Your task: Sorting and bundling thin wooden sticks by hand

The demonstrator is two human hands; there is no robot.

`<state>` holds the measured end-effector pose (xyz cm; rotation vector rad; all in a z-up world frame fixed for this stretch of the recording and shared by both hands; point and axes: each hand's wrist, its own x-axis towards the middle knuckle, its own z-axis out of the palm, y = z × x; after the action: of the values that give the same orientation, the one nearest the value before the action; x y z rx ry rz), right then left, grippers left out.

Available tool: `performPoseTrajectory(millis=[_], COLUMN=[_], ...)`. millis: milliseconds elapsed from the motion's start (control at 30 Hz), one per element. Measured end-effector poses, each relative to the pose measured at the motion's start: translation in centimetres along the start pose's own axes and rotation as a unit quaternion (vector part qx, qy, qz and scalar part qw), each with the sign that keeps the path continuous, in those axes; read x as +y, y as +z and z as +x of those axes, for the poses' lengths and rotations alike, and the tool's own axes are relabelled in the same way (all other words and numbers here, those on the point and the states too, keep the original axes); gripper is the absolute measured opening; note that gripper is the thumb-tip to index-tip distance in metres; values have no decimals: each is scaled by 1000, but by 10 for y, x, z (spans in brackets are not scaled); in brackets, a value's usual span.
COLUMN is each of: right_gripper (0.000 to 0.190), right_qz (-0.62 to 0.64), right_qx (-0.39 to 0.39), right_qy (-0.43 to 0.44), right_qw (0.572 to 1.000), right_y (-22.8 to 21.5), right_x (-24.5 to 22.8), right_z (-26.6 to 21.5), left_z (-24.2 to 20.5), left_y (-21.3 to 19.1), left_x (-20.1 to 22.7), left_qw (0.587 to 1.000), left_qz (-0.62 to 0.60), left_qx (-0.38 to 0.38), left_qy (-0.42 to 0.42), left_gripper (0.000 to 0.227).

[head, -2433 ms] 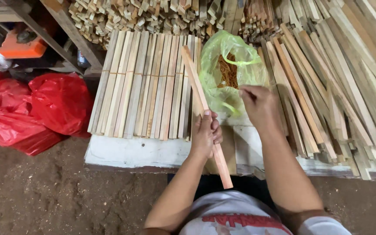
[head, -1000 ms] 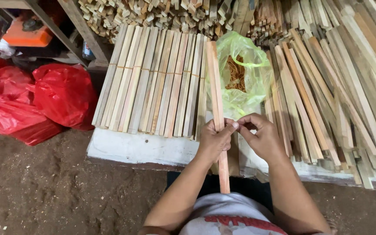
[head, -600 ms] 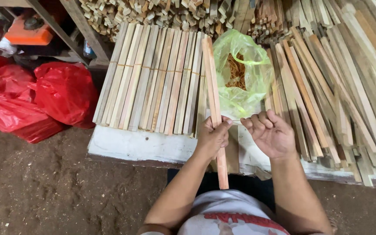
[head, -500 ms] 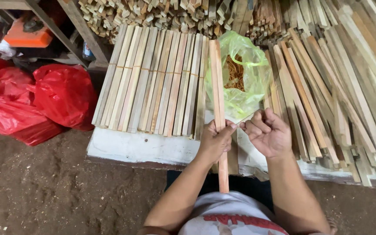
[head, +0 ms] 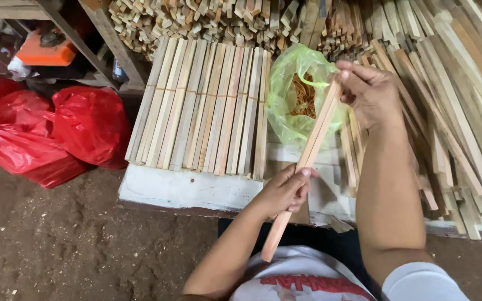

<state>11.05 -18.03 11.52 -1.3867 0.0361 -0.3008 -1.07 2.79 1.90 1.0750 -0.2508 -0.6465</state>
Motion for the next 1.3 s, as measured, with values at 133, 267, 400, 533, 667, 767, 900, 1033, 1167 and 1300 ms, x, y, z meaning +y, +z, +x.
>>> performPoseTrajectory(millis=[133, 267, 400, 533, 667, 767, 900, 1033, 1167, 1300], right_gripper=[10, 9, 24, 31, 19, 37, 40, 29, 16, 9], right_qz=[-66, -108, -248, 86, 545, 527, 212, 85, 29, 167], right_qx=[-40, -18, -72, -133, -109, -9, 96, 105, 43, 8], right_qy=[9, -39, -72, 18, 108, 100, 20, 19, 8, 5], right_qw=[997, 993, 963, 987, 824, 844, 972, 991, 999, 986], right_y=[-7, -11, -7, -5, -7, 5, 38, 37, 33, 6], right_x=[17, 42, 46, 78, 92, 87, 59, 32, 20, 76], right_z=[16, 16, -15, -26, -18, -15, -18, -9, 5, 40], left_z=[-9, -6, 4, 18, 21, 17, 16, 10, -2, -18], left_y=[-4, -9, -18, -22, -6, 0, -4, -10, -10, 7], left_x=[10, 1, 1, 0, -1, -5, -12, -14, 1, 24], left_qw=[1000, 1000, 997, 990, 986, 988, 987, 986, 991, 997], left_qz=[2, -8, -46, -64, -74, -46, 40, 81, 85, 40], left_qx=[-3, -4, 63, 118, 134, 135, 138, 120, 80, 48], left_qy=[0, 4, 6, 29, 57, 66, 75, 77, 57, 36], left_gripper=[35, 29, 27, 29, 28, 28, 25, 23, 18, 21])
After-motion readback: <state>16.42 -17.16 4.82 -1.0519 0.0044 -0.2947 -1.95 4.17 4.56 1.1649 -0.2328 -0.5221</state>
